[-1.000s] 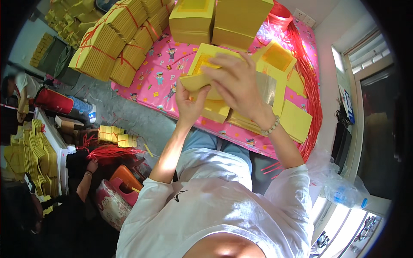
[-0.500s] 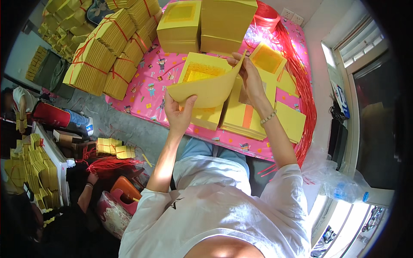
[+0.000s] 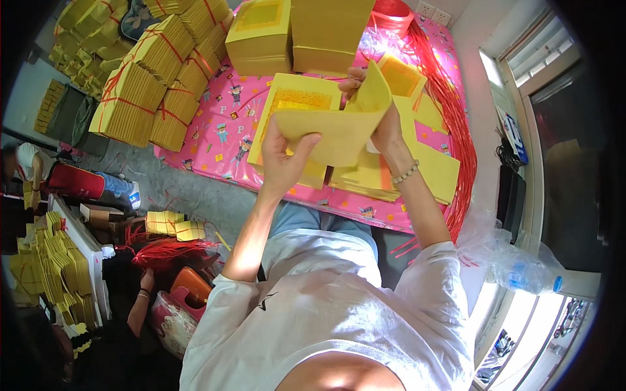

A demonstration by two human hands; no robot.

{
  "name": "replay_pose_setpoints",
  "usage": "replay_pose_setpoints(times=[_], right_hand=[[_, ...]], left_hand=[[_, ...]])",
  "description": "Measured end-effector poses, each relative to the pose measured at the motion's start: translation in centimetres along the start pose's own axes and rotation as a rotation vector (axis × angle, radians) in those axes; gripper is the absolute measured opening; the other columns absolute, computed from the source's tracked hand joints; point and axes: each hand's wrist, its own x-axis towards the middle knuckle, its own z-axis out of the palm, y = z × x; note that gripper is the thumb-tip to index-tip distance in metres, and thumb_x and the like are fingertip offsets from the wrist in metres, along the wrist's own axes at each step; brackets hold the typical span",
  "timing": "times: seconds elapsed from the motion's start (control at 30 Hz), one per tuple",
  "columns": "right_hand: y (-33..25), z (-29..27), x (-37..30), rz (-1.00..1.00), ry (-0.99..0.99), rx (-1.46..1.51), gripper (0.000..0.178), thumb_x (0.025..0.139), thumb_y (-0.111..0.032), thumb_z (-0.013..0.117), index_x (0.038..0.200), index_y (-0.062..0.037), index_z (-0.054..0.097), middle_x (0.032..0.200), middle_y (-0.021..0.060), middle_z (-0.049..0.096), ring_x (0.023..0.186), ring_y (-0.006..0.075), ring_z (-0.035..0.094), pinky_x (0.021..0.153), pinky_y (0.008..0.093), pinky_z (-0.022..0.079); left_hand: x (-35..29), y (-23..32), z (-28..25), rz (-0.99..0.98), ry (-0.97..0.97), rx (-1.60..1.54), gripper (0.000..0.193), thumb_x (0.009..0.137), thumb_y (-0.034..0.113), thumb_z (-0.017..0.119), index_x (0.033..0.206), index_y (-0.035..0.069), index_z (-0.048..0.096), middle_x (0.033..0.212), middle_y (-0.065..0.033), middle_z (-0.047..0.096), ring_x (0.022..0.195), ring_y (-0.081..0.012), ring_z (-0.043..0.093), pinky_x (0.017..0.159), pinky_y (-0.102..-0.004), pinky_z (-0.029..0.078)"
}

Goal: Folding and stacking yellow joss papers on a workspace.

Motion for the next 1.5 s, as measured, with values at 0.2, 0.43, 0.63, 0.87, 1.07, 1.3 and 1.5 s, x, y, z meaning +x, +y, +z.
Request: replay_pose_setpoints(times=[0.2,0.43,0.63,0.87,1.07,1.3,1.5], right_hand=[[-1.6,2.0,-3.1,0.073,-0.138,0.276,0.046,0.097,-0.029,0.044,0.132,0.0006,0.043,0.122,0.0122,0.056,0.115,0.0207,0.053,0.097,0.0323,0.046],[-0.9,-0.6,-5.1,0.169,0.066,0.174,0.038,0.097,-0.024,0.045,0.129,-0.0037,0.047,0.122,0.0078,0.057,0.110,0.0182,0.057,0.094,0.0329,0.048],[-6.5,1.1,-6.5,0.282,0.355,-0.010,0.039,0.099,-0.030,0.042,0.126,-0.0027,0.049,0.118,0.0061,0.059,0.108,0.0170,0.057,0.090,0.0325,0.049],[-6.2,-0.6,-10.3,-0.133,0.188,-0.536,0.047,0.091,-0.013,0.059,0.132,-0.0014,0.039,0.122,0.0091,0.052,0.114,0.0159,0.051,0.094,0.0298,0.044],[-5.4,-2.5,-11.1,-0.213,0.256,-0.597,0.053,0.086,-0.002,0.062,0.133,-0.0008,0.037,0.123,0.0084,0.051,0.113,0.0144,0.049,0.096,0.0281,0.041],[-3.3,-4.3,-12.1,-0.271,0.227,-0.632,0.057,0.085,-0.001,0.064,0.134,-0.0022,0.036,0.124,0.0074,0.050,0.114,0.0142,0.049,0.097,0.0279,0.040],[-3.7,-4.7,-12.1,-0.218,0.242,-0.563,0.058,0.084,-0.001,0.066,0.134,-0.0022,0.037,0.124,0.0072,0.052,0.114,0.0140,0.050,0.097,0.0283,0.042]], left_hand=[[1.5,0.2,3.8,-0.087,-0.263,-0.151,0.043,0.081,0.006,0.070,0.119,0.002,0.049,0.113,-0.0065,0.056,0.103,-0.0138,0.054,0.091,-0.0285,0.043],[2.2,-0.2,5.7,-0.228,-0.406,-0.060,0.043,0.080,0.008,0.072,0.119,0.002,0.054,0.114,-0.0064,0.058,0.104,-0.0151,0.056,0.091,-0.0292,0.045],[2.7,0.5,7.7,-0.372,-0.314,-0.328,0.039,0.081,0.004,0.070,0.116,0.001,0.053,0.104,-0.0056,0.063,0.094,-0.0130,0.060,0.083,-0.0271,0.050],[2.0,-0.9,10.3,-0.249,-0.247,-0.280,0.036,0.086,0.003,0.063,0.118,0.001,0.048,0.108,-0.0083,0.059,0.100,-0.0142,0.057,0.087,-0.0277,0.046],[1.1,-1.3,12.1,-0.088,-0.176,-0.295,0.036,0.089,0.002,0.057,0.121,-0.001,0.043,0.114,-0.0102,0.054,0.111,-0.0142,0.049,0.095,-0.0288,0.039],[-0.1,-3.1,11.3,-0.085,-0.351,-0.203,0.033,0.091,0.004,0.052,0.122,-0.001,0.042,0.114,-0.0106,0.054,0.110,-0.0145,0.048,0.095,-0.0278,0.038],[-0.1,-3.0,11.9,-0.110,-0.326,-0.167,0.030,0.091,0.005,0.052,0.120,-0.002,0.044,0.112,-0.0110,0.055,0.107,-0.0155,0.050,0.094,-0.0277,0.038]])
